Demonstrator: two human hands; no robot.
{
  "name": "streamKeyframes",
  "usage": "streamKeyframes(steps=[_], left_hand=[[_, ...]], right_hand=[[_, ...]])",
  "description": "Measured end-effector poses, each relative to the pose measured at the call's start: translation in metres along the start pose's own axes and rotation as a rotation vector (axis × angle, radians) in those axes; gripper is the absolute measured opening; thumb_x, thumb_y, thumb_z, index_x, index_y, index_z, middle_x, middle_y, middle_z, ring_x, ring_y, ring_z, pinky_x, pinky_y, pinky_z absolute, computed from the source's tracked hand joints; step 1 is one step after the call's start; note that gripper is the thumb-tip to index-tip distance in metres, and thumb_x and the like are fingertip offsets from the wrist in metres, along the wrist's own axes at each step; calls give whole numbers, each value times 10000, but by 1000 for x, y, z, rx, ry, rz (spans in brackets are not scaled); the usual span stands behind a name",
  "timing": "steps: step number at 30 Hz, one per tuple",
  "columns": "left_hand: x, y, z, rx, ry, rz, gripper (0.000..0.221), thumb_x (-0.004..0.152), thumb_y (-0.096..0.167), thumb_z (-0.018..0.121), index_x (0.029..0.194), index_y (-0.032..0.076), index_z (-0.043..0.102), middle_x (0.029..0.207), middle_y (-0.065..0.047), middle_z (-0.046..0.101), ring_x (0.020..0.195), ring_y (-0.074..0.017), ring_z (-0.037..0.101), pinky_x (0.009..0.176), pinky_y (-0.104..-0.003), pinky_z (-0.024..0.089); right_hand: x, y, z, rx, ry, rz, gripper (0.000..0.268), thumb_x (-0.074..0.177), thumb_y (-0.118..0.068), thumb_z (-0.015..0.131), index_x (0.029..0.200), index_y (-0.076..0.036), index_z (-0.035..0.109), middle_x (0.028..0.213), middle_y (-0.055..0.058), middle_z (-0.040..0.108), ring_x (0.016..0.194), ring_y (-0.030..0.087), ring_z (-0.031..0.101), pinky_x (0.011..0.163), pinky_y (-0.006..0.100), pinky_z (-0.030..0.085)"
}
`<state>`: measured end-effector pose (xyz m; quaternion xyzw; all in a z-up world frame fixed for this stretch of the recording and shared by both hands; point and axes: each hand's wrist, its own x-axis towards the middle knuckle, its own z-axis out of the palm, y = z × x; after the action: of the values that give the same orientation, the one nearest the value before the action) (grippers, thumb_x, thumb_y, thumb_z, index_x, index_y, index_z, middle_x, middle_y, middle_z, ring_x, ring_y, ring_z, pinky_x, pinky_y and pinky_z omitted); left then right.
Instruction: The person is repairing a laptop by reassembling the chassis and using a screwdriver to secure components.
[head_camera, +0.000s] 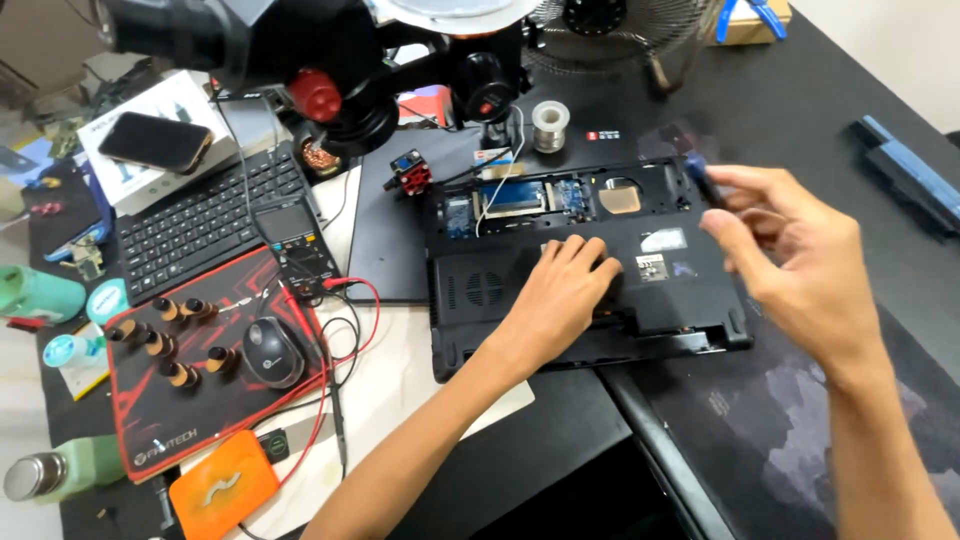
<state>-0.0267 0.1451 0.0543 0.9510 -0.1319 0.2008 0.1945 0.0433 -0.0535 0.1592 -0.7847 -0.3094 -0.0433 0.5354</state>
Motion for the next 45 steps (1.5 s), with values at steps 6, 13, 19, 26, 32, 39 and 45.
streamKeyframes(steps=[6,13,19,26,32,39,45], left_hand=[[-1,-14,-21,-181,53,-59,212,852,-4,680,1060,38,680,1016,-117,617,1023,-311,605,939,-443,470],[-1,-34,-23,-943,89,-384,223,952,76,718,1160,0,746,910,-101,760,814,-119,668,744,-294,555],[-1,-34,-19,-1168,18,-388,296,939,83,707,1228,17,707,1090,-44,771,969,-70,716,857,-251,584],[1,-23,-37,-1045,25,-469,281,929,107,729,1196,17,718,908,-91,788,861,-78,715,775,-248,573],[0,-21,-38,-974,42,-482,238,905,120,747,1113,9,722,870,-105,800,839,-97,749,728,-247,579],[-2,-23,-37,-959,39,-418,215,914,116,734,1080,-18,708,916,-129,806,912,-143,786,773,-265,604],[-1,-22,-38,-921,19,-420,227,914,128,737,1074,-30,699,914,-135,799,904,-157,790,760,-270,606]], right_hand=[[28,-3,41,-148,-223,20,318,985,-105,669,1299,-58,675,791,35,630,664,74,517,580,253,451],[14,22,53,-258,-308,151,343,885,-217,736,1199,-85,697,633,45,522,571,107,443,515,301,412],[12,31,56,-262,-302,211,294,855,-233,770,1109,-87,745,597,24,452,553,108,425,501,299,385],[12,32,58,-251,-259,225,273,855,-227,776,1079,-71,759,592,37,446,554,108,421,502,303,365],[7,35,57,-226,-280,164,216,876,-209,759,1007,-37,768,607,45,514,567,107,449,507,292,388],[7,31,56,-243,-298,141,223,891,-223,740,980,-18,744,610,58,523,550,120,436,494,316,379],[7,30,56,-281,-309,149,228,893,-232,734,965,-16,733,587,77,490,521,129,413,474,331,369]])
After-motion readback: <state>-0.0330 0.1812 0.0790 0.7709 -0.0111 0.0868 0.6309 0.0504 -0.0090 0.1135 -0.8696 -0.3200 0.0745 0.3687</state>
